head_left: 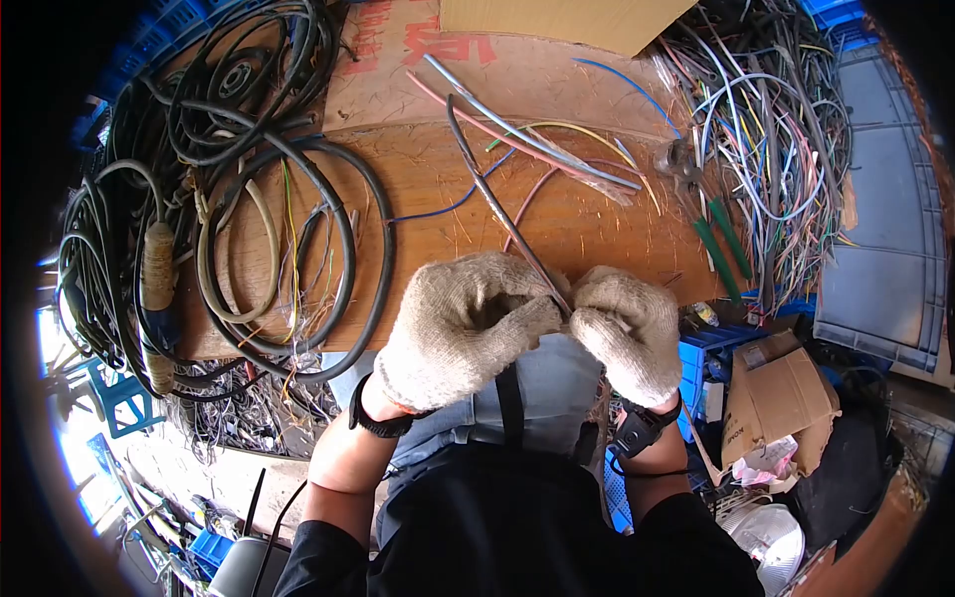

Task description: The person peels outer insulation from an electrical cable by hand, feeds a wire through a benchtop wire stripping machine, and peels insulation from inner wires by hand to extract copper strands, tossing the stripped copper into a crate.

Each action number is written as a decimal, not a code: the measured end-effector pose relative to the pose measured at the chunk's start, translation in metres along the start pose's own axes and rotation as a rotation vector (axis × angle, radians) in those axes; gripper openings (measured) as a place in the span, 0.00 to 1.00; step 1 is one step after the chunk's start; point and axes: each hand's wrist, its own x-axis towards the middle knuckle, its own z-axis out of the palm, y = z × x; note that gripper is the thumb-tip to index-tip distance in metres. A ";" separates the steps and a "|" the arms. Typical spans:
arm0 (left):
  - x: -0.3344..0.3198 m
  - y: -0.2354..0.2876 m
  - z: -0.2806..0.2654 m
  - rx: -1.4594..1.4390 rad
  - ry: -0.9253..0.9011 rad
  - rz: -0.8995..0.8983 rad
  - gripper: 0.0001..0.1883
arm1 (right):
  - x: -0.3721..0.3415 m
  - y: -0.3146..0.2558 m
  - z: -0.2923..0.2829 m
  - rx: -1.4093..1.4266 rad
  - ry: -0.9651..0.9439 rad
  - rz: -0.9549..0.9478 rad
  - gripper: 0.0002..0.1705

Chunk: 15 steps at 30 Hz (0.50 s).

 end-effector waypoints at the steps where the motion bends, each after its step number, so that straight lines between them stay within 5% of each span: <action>1: 0.000 -0.002 0.000 0.000 0.000 0.000 0.08 | 0.000 0.001 0.000 0.000 0.000 0.000 0.05; 3: 0.001 -0.008 -0.001 0.094 0.008 0.122 0.07 | 0.000 0.004 0.000 -0.020 0.008 -0.040 0.04; 15: -0.002 -0.006 0.007 0.199 0.100 0.096 0.05 | 0.001 0.004 0.005 -0.053 0.042 -0.089 0.08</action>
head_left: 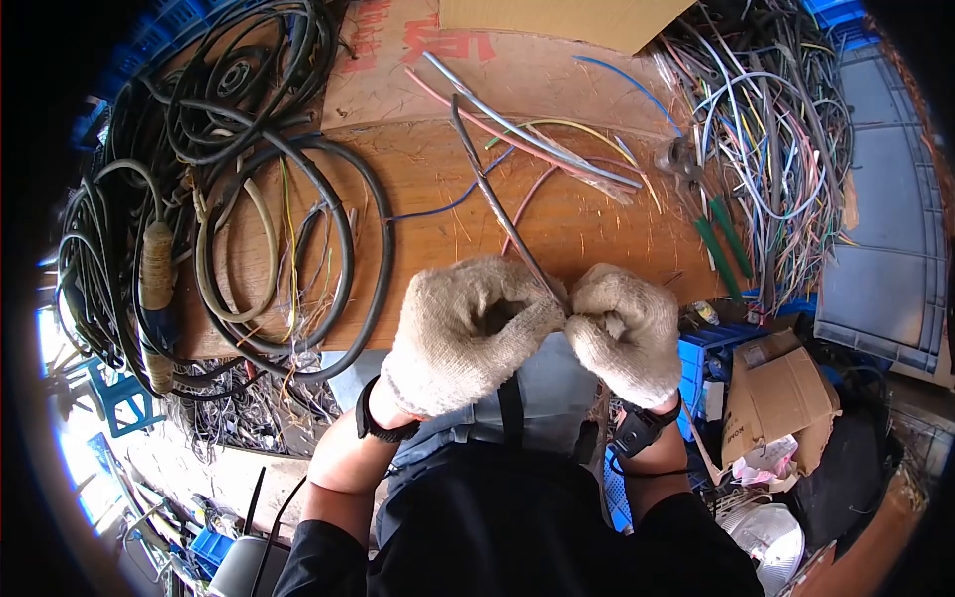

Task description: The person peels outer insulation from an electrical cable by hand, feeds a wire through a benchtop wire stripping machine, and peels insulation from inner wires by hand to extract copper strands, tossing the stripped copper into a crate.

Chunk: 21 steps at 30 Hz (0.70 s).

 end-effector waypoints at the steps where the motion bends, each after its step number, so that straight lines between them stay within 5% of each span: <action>1: 0.000 -0.001 0.000 0.000 0.000 0.000 0.05 | 0.000 0.000 0.000 0.000 0.000 0.000 0.08; 7: 0.000 -0.004 -0.001 0.032 0.013 0.087 0.05 | 0.000 -0.002 0.000 -0.035 -0.011 0.006 0.09; 12: 0.001 0.000 -0.003 0.006 -0.031 -0.049 0.05 | 0.001 -0.001 0.000 -0.001 -0.032 -0.007 0.08; 19: 0.002 -0.003 -0.008 0.011 -0.074 0.025 0.04 | -0.001 0.002 -0.001 0.031 -0.035 -0.001 0.07; 21: 0.000 -0.003 -0.009 -0.054 -0.087 -0.091 0.08 | 0.000 -0.002 -0.001 0.037 -0.040 0.035 0.06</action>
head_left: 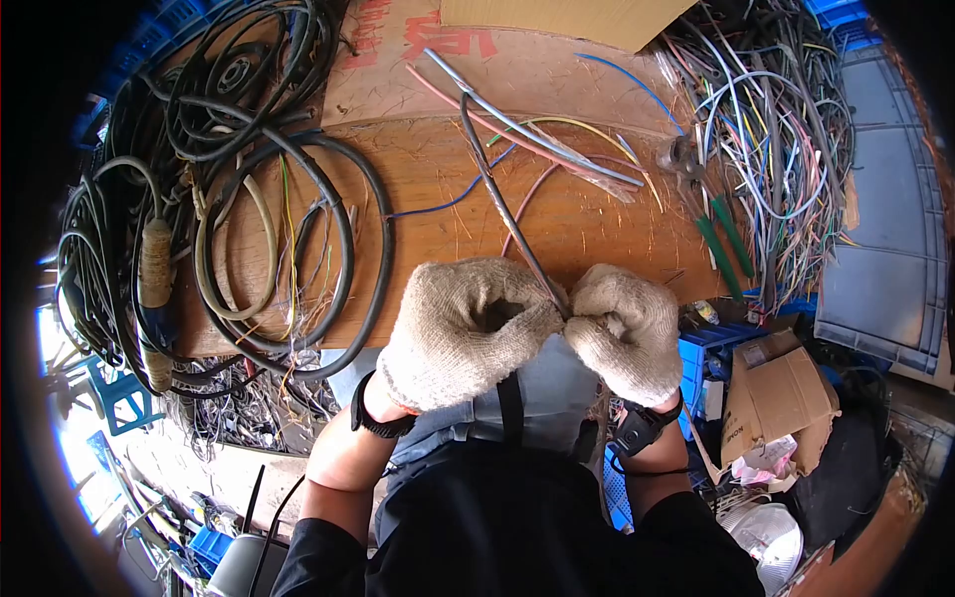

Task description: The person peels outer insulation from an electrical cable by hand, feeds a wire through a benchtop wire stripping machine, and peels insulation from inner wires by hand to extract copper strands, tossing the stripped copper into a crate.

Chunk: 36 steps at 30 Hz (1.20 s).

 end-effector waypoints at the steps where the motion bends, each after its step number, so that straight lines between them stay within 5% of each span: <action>1: 0.000 0.000 0.000 0.000 0.000 0.000 0.08 | 0.000 0.000 0.000 0.000 0.000 0.000 0.06; 18: 0.003 -0.004 0.002 0.038 0.011 0.152 0.03 | 0.000 0.004 0.001 -0.002 -0.021 -0.026 0.07; 36: 0.003 -0.005 -0.002 -0.139 -0.056 0.024 0.06 | 0.000 0.006 -0.006 0.115 -0.103 -0.019 0.05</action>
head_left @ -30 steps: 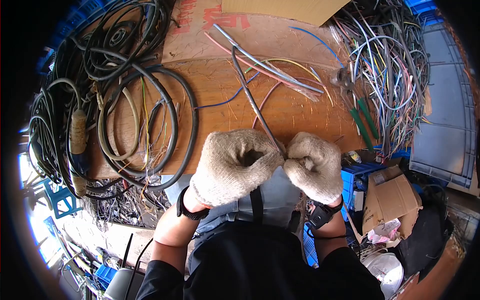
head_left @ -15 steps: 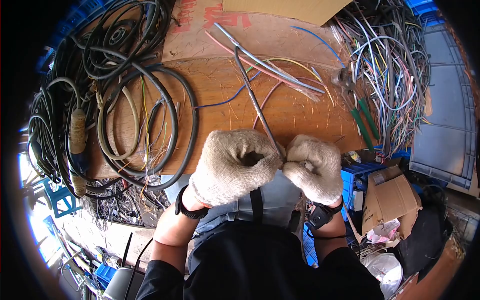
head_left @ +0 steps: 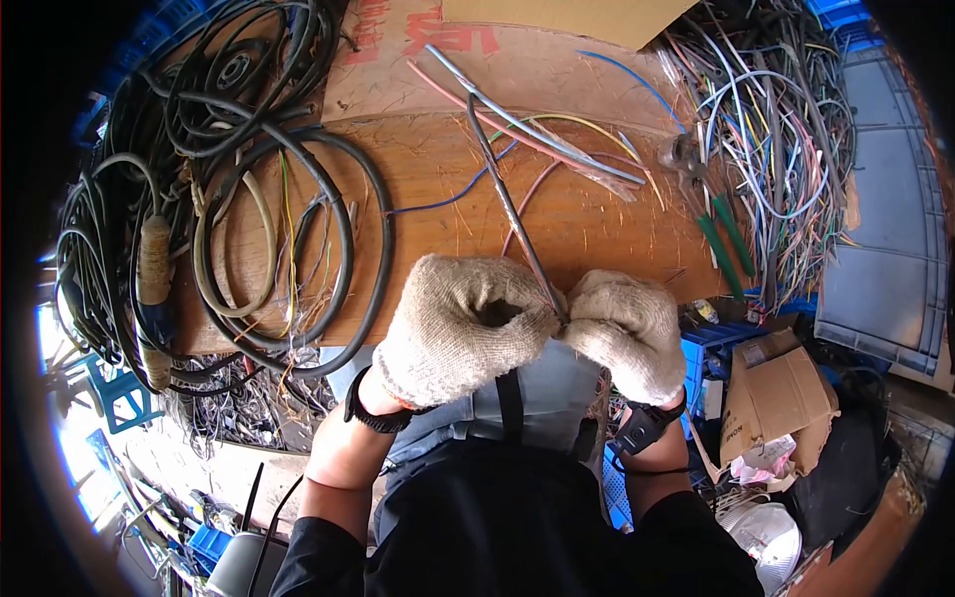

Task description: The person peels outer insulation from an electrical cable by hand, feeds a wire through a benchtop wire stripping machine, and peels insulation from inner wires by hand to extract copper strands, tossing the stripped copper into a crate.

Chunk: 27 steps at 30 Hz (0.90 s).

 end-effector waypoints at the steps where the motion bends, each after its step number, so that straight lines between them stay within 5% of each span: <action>1: 0.000 0.001 0.000 0.000 0.000 0.001 0.06 | 0.000 0.000 0.000 0.000 0.000 -0.001 0.05; 10: 0.000 0.011 0.007 0.161 0.108 -0.012 0.05 | 0.004 -0.012 0.004 -0.116 0.099 0.000 0.08; 12: 0.000 0.013 0.008 0.181 0.119 -0.028 0.04 | 0.007 -0.022 0.001 -0.383 0.175 -0.020 0.09; 21: 0.002 0.005 0.011 0.271 0.125 0.071 0.04 | 0.010 -0.034 0.003 -0.565 0.128 -0.071 0.08; 27: 0.001 0.002 0.006 0.247 0.074 0.077 0.05 | 0.006 -0.028 0.001 -0.421 0.079 0.046 0.06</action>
